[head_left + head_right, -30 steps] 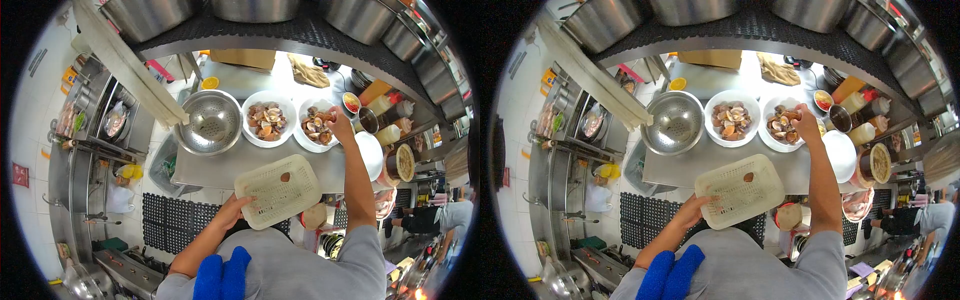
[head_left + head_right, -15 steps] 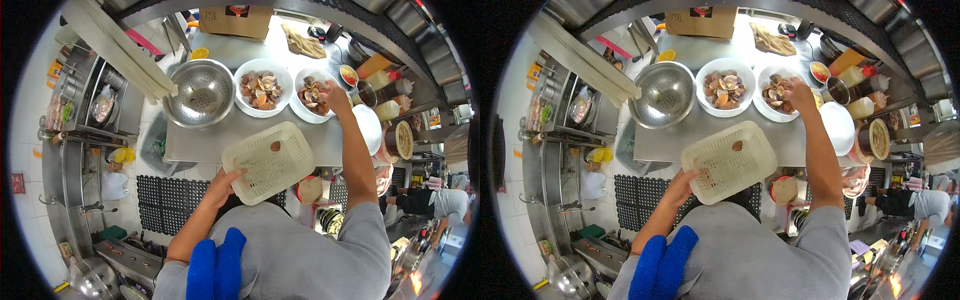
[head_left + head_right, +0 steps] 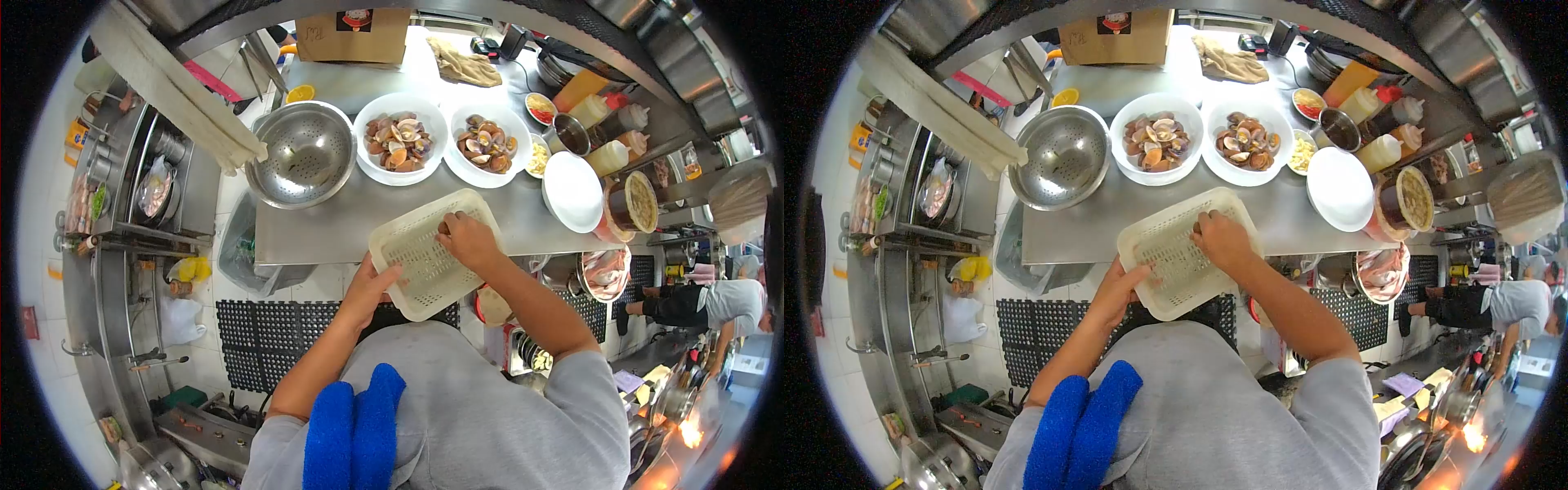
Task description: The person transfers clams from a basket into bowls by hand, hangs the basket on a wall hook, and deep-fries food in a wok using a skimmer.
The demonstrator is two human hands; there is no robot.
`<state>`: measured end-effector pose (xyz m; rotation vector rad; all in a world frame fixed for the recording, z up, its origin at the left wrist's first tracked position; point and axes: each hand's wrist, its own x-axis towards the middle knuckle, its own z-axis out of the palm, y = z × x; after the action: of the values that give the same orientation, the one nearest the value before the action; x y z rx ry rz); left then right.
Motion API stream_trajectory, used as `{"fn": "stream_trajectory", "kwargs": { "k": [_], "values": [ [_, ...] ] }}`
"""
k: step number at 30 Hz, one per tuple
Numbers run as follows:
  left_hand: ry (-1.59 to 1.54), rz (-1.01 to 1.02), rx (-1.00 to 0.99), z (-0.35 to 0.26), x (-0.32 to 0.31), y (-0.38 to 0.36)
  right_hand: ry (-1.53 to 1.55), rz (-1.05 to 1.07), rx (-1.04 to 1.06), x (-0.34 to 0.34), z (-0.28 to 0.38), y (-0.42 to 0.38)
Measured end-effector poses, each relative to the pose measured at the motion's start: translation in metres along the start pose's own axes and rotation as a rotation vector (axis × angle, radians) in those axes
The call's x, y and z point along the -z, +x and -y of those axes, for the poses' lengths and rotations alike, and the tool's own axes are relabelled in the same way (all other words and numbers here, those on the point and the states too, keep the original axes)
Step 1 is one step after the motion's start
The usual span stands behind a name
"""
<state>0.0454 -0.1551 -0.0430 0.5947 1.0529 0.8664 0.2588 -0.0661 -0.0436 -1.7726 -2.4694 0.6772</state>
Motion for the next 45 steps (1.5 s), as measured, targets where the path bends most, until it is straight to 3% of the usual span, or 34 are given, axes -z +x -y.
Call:
{"fn": "stream_trajectory", "kwargs": {
  "k": [2,4,5,7,13,17,19,23,27,29,35,43,45],
  "values": [
    [0.028,0.002,0.0,0.0,-0.005,0.001,0.068,-0.072,0.031,-0.004,-0.01,-0.011],
    [0.025,0.025,0.004,0.001,-0.011,0.003,0.65,-0.11,0.082,0.004,-0.014,-0.025],
    [0.026,0.032,0.0,0.001,-0.014,0.003,0.646,-0.117,0.08,0.004,-0.017,-0.032],
    [0.049,0.058,0.028,0.003,-0.021,0.004,1.089,-0.082,-0.017,0.003,-0.024,-0.047],
    [0.09,0.079,0.039,0.02,-0.037,0.0,1.469,-0.004,-0.035,0.01,-0.036,-0.082],
    [0.092,0.041,0.045,0.026,-0.049,-0.009,1.426,0.01,-0.02,0.003,-0.048,-0.092],
    [0.087,-0.004,0.061,0.032,-0.053,-0.015,1.202,0.117,-0.007,0.005,-0.043,-0.095],
    [0.088,-0.111,0.033,0.05,-0.053,-0.031,0.973,0.229,0.089,-0.001,-0.006,-0.098],
    [-0.009,-0.043,-0.041,0.049,-0.037,-0.057,0.738,0.238,0.273,-0.011,0.035,-0.098],
    [0.015,-0.012,-0.037,0.051,-0.015,-0.066,0.644,0.223,0.336,-0.017,0.058,-0.097],
    [-0.016,0.001,-0.098,0.049,0.082,-0.111,0.802,0.371,0.348,-0.067,0.149,-0.079],
    [-0.113,-0.033,-0.072,0.041,0.211,-0.18,0.761,0.351,0.501,-0.112,0.286,-0.059],
    [-0.123,-0.071,-0.089,0.032,0.223,-0.196,0.696,0.387,0.45,-0.118,0.307,-0.057]
  ]
}}
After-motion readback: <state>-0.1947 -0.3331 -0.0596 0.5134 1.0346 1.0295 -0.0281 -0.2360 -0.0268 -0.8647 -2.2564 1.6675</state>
